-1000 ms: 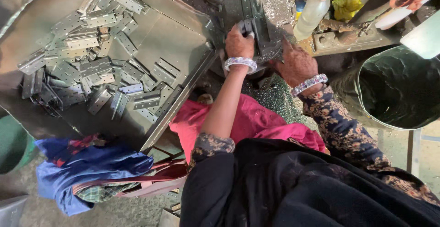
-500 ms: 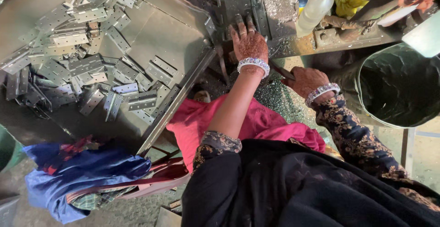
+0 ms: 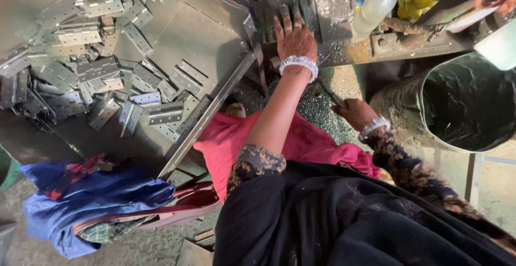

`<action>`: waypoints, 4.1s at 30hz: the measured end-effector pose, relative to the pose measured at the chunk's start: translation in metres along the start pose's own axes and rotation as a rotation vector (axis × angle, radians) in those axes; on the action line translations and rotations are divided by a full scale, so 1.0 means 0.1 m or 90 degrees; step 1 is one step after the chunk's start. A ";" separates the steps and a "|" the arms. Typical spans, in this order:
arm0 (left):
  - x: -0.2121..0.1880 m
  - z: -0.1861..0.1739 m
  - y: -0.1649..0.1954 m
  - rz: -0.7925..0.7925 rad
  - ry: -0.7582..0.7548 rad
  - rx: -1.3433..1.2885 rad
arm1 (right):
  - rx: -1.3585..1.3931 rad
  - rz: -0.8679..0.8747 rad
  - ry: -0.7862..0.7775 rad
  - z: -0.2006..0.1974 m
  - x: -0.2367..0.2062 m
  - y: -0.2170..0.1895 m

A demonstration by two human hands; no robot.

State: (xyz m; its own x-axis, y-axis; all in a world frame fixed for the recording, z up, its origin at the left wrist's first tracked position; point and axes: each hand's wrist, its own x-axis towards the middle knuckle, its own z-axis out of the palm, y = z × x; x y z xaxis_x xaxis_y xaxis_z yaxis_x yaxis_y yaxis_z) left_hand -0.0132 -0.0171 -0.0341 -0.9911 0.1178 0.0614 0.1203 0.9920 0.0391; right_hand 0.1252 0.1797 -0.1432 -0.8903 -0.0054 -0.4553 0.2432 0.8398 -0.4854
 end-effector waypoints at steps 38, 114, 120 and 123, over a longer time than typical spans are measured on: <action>0.48 -0.23 -0.16 -0.011 -0.067 0.005 | -0.069 0.030 0.021 0.10 -0.15 -0.15; 0.16 -0.05 -0.08 -0.001 0.016 0.005 | -0.101 -0.007 0.055 0.11 -0.06 -0.08; 0.22 -0.21 0.02 0.003 -0.105 0.110 | -0.153 0.001 -0.036 0.01 0.09 0.01; 0.32 -0.14 0.08 -0.019 -0.083 0.109 | -0.066 0.009 -0.030 0.01 0.06 0.05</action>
State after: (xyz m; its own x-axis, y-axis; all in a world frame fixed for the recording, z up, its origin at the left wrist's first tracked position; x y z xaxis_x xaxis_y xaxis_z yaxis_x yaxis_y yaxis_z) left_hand -0.0428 -0.0058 -0.0177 -0.9944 0.0823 -0.0666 0.0906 0.9871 -0.1319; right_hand 0.1211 0.1829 -0.1493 -0.8671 -0.0168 -0.4978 0.2126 0.8914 -0.4003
